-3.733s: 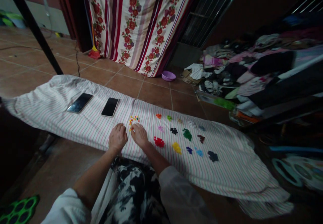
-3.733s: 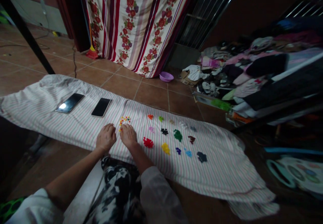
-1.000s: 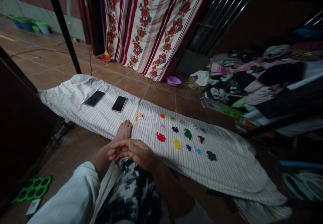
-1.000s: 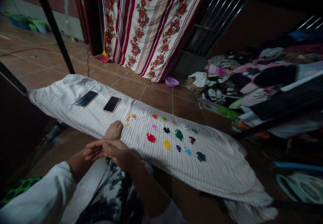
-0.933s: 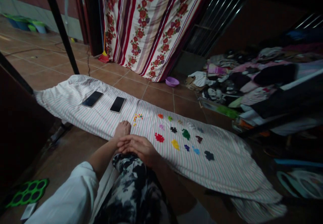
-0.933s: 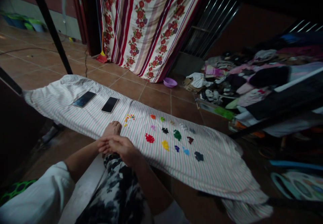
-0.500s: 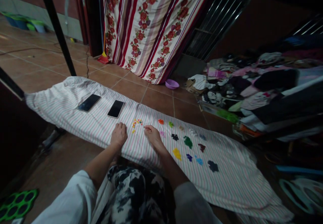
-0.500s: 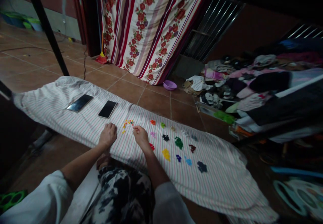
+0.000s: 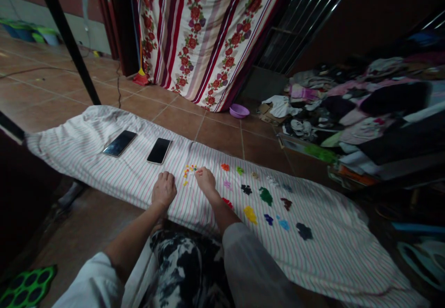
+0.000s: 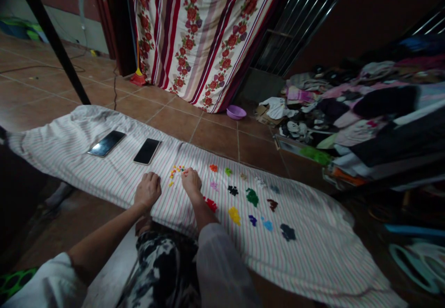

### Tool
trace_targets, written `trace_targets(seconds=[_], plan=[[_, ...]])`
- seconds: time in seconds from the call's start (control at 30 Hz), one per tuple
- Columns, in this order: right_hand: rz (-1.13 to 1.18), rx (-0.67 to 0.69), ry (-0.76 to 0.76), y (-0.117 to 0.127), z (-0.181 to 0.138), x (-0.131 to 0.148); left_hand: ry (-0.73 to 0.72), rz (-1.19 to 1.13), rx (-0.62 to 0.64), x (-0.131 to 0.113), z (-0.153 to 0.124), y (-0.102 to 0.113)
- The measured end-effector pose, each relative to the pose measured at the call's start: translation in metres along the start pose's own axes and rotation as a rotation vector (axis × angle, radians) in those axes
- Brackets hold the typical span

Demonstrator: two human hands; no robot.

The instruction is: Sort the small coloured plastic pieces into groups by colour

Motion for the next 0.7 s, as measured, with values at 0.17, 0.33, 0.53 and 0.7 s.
trace_targets(seconds=[0.17,0.33,0.53,0.7], plan=[[-0.029,0.042,-0.023,-0.001,0.001,-0.001,0.008,0.017,0.019,0.000,0.000,0.000],[0.039,0.033,-0.016,0.001,0.000,-0.007,0.009,0.037,0.016,-0.002,-0.001,0.002],[0.074,-0.099,-0.007,0.034,0.002,-0.033,0.006,0.039,0.008,-0.002,-0.001,0.004],[-0.003,-0.203,-0.097,0.075,0.006,-0.078,0.006,0.038,0.004,-0.002,-0.001,0.005]])
Point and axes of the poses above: each hand's wrist, its own z-axis towards the middle knuckle, its own y-axis out of the back of the hand, x = y × z, the point moved 8 cm from there along z, towards the middle knuckle, and after that the axes turned 15 degrees about y, right-handed, at the moved point
